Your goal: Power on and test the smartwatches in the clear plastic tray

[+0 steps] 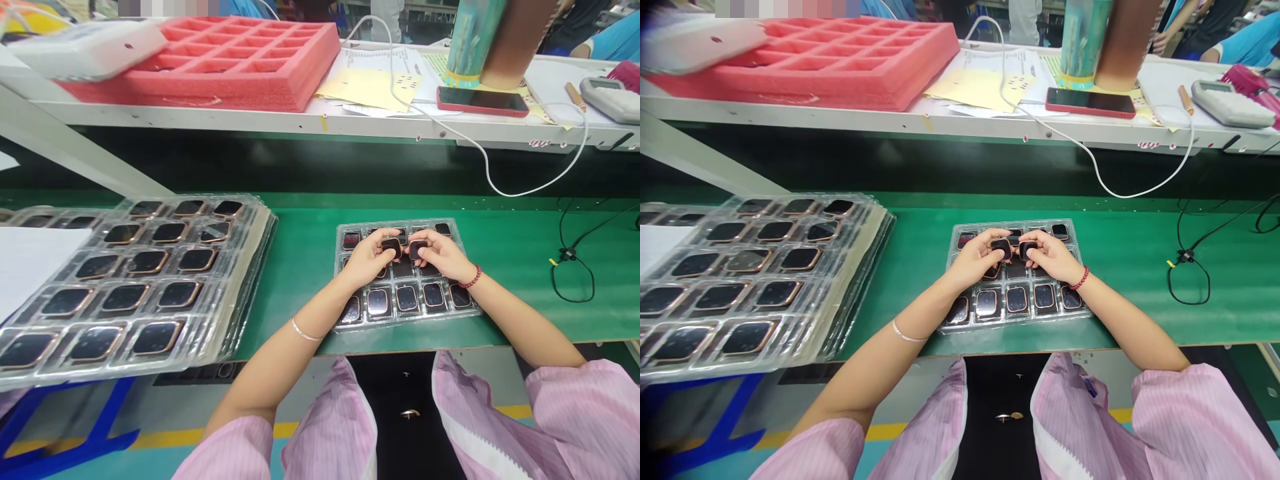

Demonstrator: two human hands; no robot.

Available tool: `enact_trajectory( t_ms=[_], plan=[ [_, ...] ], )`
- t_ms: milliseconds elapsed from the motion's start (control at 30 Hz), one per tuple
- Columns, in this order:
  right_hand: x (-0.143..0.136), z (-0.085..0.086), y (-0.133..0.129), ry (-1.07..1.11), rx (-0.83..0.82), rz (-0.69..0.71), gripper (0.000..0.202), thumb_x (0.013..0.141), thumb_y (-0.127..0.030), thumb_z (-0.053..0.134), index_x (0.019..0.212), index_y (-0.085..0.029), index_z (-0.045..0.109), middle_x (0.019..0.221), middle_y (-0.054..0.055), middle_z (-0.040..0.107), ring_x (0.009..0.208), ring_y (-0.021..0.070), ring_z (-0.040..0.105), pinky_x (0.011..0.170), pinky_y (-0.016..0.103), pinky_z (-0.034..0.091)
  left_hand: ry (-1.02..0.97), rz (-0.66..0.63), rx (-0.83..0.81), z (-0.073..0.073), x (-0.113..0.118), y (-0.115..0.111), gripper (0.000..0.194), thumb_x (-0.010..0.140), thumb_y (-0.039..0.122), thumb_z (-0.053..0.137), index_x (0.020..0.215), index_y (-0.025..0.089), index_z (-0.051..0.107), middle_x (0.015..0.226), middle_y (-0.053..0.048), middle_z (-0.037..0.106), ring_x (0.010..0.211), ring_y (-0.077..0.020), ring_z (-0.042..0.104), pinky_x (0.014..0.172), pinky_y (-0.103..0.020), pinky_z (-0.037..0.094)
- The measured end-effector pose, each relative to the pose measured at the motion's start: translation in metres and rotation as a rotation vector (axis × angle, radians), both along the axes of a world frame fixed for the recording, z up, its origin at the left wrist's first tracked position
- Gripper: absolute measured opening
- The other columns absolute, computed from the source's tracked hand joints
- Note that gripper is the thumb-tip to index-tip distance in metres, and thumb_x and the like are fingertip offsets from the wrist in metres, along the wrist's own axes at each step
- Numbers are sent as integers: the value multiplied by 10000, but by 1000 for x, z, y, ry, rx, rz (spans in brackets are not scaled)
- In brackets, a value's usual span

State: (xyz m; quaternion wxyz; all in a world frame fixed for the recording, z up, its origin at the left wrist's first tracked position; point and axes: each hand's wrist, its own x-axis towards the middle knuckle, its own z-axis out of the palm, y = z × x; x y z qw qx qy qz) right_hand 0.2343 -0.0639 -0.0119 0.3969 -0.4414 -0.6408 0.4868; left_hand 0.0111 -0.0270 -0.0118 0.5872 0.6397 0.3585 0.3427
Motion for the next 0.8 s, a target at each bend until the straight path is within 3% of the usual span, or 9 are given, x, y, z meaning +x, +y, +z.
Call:
enact_trajectory(
  t_ms=[67,167,267,367,467,567,700,800],
  plan=[
    [1,8,-2,-163,141,-53,179,942,-289,561,1070,-186,633,989,77,723,819,192,709,738,351,591,86,31,120,2,2,-2,353,857,209,581,1199,153,646,1070,-99,746,798,-188,726,675,-290,555],
    [5,23,-6,-554,362,-48,120,915,-205,571,911,-176,688,952,82,730,919,234,678,876,403,534,292,-18,427,6,9,-8,246,878,168,553,1063,179,714,1090,-76,750,941,-207,707,870,-357,562],
    [8,35,-10,-860,354,30,150,921,-201,587,903,-180,734,935,81,736,957,253,668,886,384,509,579,-130,632,12,19,-16,245,917,164,531,1068,189,723,1068,-80,745,1028,-248,673,941,-416,549],
    [14,45,-11,-1035,298,14,198,946,-227,581,1041,-190,750,1052,89,738,1038,256,671,835,340,510,777,-108,743,19,18,-23,284,931,172,525,1156,175,699,1170,-120,698,1126,-290,624,917,-437,568],
    [26,56,-12,-1179,263,-55,220,969,-237,540,1008,-206,754,1100,77,728,1023,244,680,745,311,494,787,-83,807,30,-6,-32,273,941,182,520,1156,175,688,1290,-131,653,1209,-298,589,1006,-472,544],
    [41,65,-13,-1345,148,-51,211,957,-272,562,918,-204,758,1070,77,724,975,252,688,662,306,456,832,-126,804,38,-51,-45,204,957,234,511,984,188,708,1295,-129,661,1211,-307,603,1037,-501,526],
    [49,65,-12,-1420,61,50,200,893,-338,660,1000,-193,748,1130,110,696,1007,282,676,637,308,438,980,-164,703,33,-104,-64,171,901,322,604,943,184,695,1424,-168,599,1326,-388,543,1079,-592,480],
    [48,63,-12,-1373,90,126,150,839,-289,689,949,-187,686,1072,105,695,978,272,665,628,300,419,961,-142,601,27,-116,-74,210,884,347,619,1011,184,654,1544,-183,496,1433,-401,448,1112,-604,450]
  ],
)
